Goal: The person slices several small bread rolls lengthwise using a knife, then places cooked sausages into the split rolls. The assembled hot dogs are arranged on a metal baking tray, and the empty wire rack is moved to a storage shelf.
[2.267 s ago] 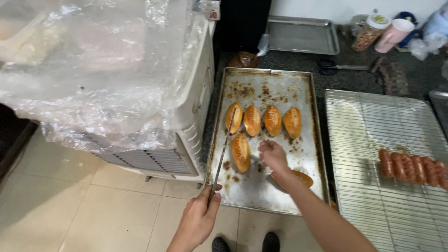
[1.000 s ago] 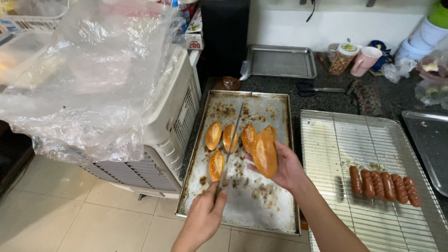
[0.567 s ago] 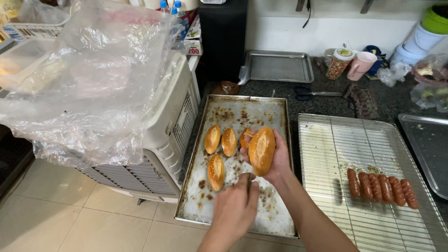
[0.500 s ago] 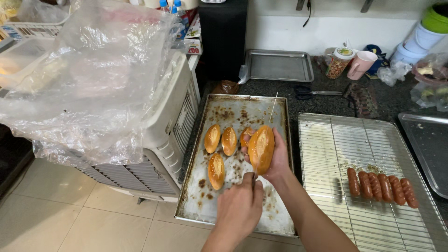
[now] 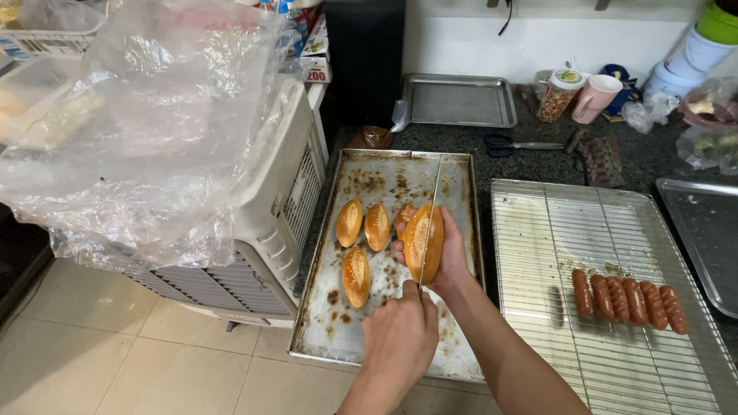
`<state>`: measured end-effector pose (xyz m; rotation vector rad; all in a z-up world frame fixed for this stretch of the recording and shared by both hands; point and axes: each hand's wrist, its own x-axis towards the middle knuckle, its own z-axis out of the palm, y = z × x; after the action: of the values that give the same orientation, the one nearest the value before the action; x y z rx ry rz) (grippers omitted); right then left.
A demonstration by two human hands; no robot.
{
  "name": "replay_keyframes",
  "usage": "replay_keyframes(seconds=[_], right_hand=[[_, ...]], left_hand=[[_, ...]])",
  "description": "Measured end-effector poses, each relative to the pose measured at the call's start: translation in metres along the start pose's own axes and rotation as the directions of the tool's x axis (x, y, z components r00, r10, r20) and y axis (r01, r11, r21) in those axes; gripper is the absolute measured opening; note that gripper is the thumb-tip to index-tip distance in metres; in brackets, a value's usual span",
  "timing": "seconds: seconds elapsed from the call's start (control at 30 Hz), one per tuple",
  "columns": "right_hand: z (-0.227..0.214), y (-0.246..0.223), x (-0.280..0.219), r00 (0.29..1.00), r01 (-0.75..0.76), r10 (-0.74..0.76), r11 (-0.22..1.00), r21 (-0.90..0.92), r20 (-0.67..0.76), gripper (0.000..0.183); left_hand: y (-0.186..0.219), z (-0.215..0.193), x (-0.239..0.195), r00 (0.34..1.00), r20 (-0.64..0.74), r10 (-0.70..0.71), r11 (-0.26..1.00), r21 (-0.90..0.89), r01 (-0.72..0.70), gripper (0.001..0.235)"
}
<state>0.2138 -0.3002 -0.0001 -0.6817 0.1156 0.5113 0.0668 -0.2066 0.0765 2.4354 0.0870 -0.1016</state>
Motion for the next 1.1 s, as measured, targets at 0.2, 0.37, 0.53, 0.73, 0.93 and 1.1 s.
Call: replay_keyframes(seconds=[0.2, 0.37, 0.53, 0.73, 0.93, 1.1], right_hand=[[-0.004, 0.005, 0.002, 0.999, 0.006, -0.006, 1.0, 0.005, -0.033, 0.058], [-0.01, 0.014, 0.002, 1.0, 0.005, -0.005, 1.0, -0.026, 0.021, 0.06], [-0.012, 0.011, 0.009, 0.999, -0.029, 0.03, 0.997, 0.076, -0.021, 0.061], [-0.014, 0.01, 0.007, 0.998, 0.043, -0.044, 0.999, 0.013, 0.04, 0.055], [-0.012, 0.005, 0.006, 0.996, 0.011, -0.009, 1.0, 0.026, -0.092, 0.052], [-0.008, 0.003, 0.002, 0.995, 0.033, -0.035, 0.999, -0.018, -0.098, 0.054]], left_hand=[[-0.005, 0.001, 0.001, 0.999, 0.034, -0.002, 1.0, -0.008, 0.002, 0.032], [-0.009, 0.005, 0.002, 0.999, -0.037, 0.011, 1.0, -0.015, -0.012, 0.032], [-0.012, 0.008, 0.002, 1.0, 0.005, 0.008, 1.0, 0.012, -0.008, 0.034], [-0.013, 0.009, 0.0, 0.999, -0.042, 0.031, 0.998, -0.052, -0.033, 0.031], [-0.009, 0.008, 0.0, 0.998, -0.02, 0.052, 0.998, -0.038, -0.053, 0.029], [-0.008, 0.009, -0.003, 0.998, -0.045, 0.041, 0.998, -0.038, -0.043, 0.029]])
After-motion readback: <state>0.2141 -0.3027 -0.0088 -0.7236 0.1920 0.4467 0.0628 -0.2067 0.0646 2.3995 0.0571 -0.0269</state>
